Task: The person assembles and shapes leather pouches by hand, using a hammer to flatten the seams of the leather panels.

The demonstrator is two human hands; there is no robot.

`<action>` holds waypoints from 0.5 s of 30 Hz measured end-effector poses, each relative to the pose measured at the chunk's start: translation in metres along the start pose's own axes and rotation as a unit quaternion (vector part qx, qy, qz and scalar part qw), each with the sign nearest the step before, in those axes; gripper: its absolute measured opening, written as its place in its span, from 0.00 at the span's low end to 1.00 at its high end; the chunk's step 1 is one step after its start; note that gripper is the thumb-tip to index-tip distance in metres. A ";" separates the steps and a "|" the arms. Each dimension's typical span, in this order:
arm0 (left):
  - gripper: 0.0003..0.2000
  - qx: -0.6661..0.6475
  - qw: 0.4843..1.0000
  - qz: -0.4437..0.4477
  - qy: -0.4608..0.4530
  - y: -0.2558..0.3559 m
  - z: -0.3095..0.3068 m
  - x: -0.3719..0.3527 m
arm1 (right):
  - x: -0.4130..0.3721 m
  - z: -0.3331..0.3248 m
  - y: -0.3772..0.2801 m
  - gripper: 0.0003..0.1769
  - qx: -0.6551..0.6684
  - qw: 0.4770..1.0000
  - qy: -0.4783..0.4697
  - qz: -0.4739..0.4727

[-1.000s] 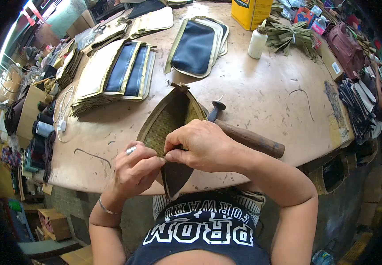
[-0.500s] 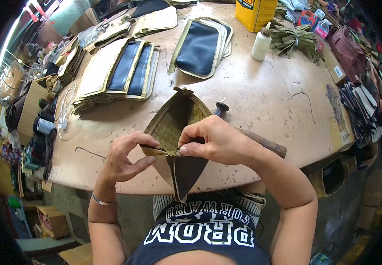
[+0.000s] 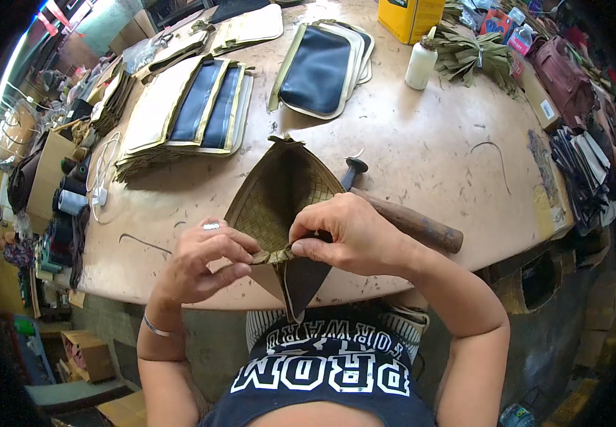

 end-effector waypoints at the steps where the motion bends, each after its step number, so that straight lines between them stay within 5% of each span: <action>1: 0.04 -0.027 0.999 -0.024 -0.014 -0.001 -0.001 0.000 | 0.000 0.001 -0.001 0.06 -0.006 1.000 0.000 -0.008; 12: 0.07 -0.122 0.975 -0.175 -0.055 0.006 -0.002 0.011 | -0.002 0.007 -0.002 0.06 -0.066 0.996 0.015 -0.061; 15: 0.08 -0.081 0.980 -0.150 -0.100 0.001 0.000 0.009 | -0.002 0.007 -0.001 0.06 -0.075 0.995 0.020 -0.065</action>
Point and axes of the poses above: each hand's wrist, its own x-axis towards the middle knuckle, its own z-axis out of the palm, y = z × x, the point moved 1 cm from there along x, towards the middle knuckle, and after that the axes turned 9 degrees about -y, right-handed, at the moved point
